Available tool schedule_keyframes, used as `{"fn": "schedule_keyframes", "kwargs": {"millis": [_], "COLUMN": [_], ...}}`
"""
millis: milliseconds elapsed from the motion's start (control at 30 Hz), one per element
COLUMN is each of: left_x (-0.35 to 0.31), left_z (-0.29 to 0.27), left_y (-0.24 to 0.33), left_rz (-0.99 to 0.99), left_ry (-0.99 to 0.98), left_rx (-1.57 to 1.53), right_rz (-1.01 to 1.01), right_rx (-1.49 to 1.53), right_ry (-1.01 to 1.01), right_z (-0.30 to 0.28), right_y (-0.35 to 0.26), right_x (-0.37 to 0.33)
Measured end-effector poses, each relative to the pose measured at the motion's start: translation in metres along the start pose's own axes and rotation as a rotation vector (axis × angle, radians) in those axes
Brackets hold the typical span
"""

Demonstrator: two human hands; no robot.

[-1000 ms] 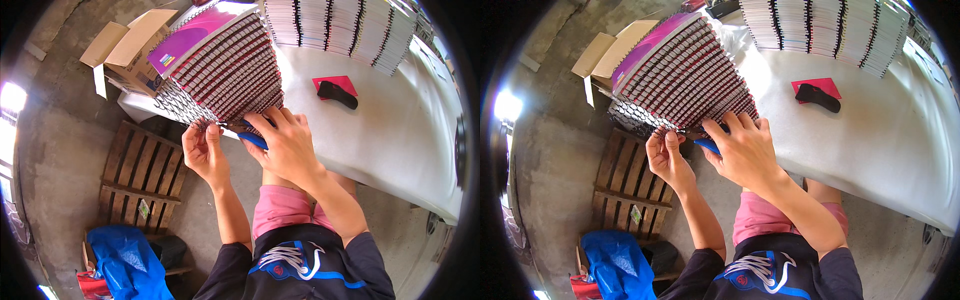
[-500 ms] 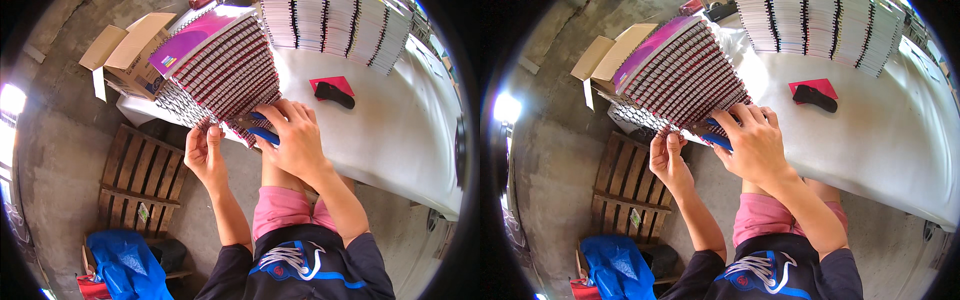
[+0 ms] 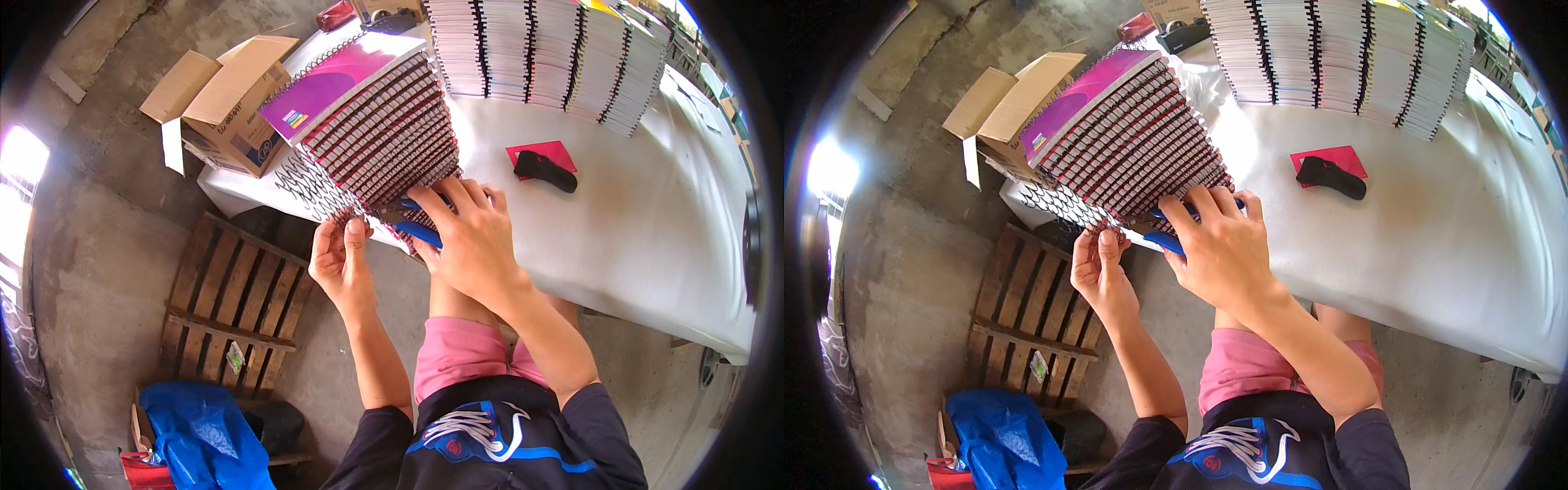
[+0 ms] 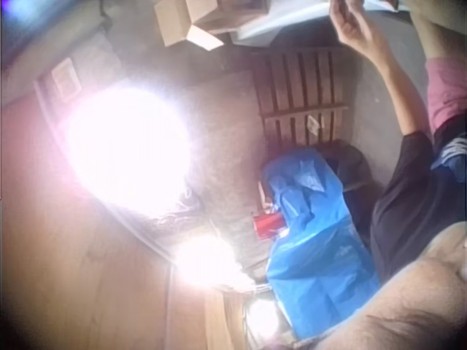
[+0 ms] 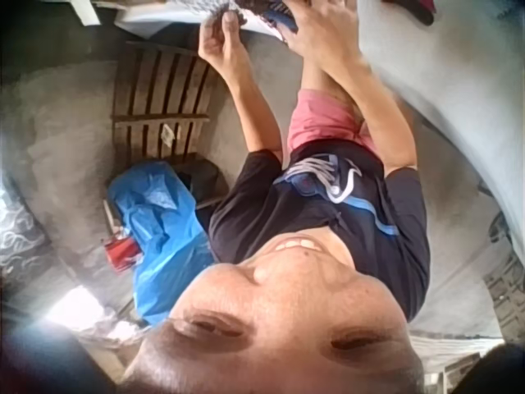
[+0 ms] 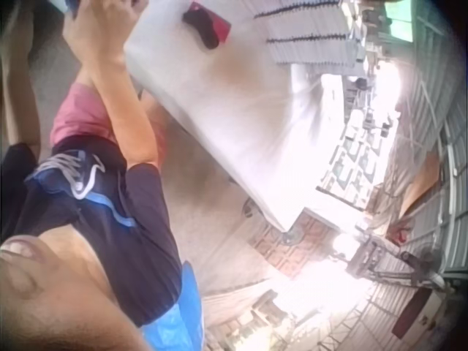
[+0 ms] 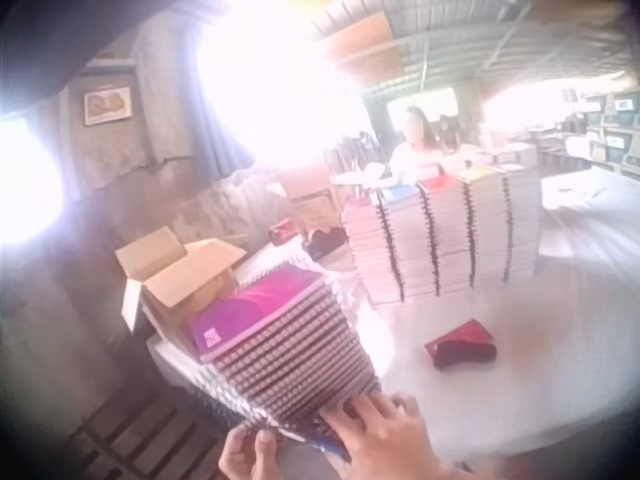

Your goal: The person trims the excess plastic binding from a stack of purple notebooks using a pair of shears and then smooths the edges of the stack by hand.

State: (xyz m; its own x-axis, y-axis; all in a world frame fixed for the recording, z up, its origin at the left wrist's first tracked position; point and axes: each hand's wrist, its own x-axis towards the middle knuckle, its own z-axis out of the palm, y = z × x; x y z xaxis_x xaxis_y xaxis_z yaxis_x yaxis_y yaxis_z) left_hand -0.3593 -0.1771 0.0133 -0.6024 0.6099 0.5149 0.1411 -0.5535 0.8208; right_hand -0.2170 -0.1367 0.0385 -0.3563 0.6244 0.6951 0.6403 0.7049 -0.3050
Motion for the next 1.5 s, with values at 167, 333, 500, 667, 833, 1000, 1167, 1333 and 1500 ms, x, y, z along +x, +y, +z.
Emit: {"fn": "schedule_keyframes", "kwargs": {"millis": [167, 333, 500, 667, 833, 1000, 1167, 1333, 1500], "left_x": [-0.001, 0.0, -0.002, -0.004, -0.007, 0.002, 0.008, 0.009, 0.009], "left_z": [0.001, -0.002, 0.002, -0.014, -0.024, -0.019, -0.017, 0.005, 0.006], "left_y": [0.001, -0.001, -0.005, 0.001, -0.016, 0.0, 0.008, 0.01, 0.005], "left_rz": [-0.008, 0.019, -0.01, -0.284, -0.742, -0.77, -0.488, -0.193, -0.054], "left_ry": [-0.011, -0.012, -0.016, -0.058, -0.057, 0.187, 0.01, 0.002, 0.086], "left_rx": [0.006, 0.019, -0.02, -0.564, -1.339, -1.172, -0.902, -0.313, -0.11], "right_rz": [0.016, 0.019, 0.122, 0.052, 0.026, 0.019, 0.003, -0.006, -0.006], "right_rx": [0.022, 0.063, 0.209, 0.114, 0.054, 0.038, 0.013, -0.042, -0.051], "right_ry": [-0.029, -0.067, -0.148, 0.003, 0.011, 0.013, 0.004, 0.011, -0.054], "right_z": [0.004, 0.011, 0.014, -0.012, -0.013, -0.008, -0.01, -0.004, -0.005], "right_y": [0.0, 0.001, 0.009, 0.012, 0.008, 0.006, 0.0, -0.006, -0.007], "right_x": [0.0, 0.0, -0.003, -0.003, 0.0, 0.001, 0.006, 0.007, 0.008]}}
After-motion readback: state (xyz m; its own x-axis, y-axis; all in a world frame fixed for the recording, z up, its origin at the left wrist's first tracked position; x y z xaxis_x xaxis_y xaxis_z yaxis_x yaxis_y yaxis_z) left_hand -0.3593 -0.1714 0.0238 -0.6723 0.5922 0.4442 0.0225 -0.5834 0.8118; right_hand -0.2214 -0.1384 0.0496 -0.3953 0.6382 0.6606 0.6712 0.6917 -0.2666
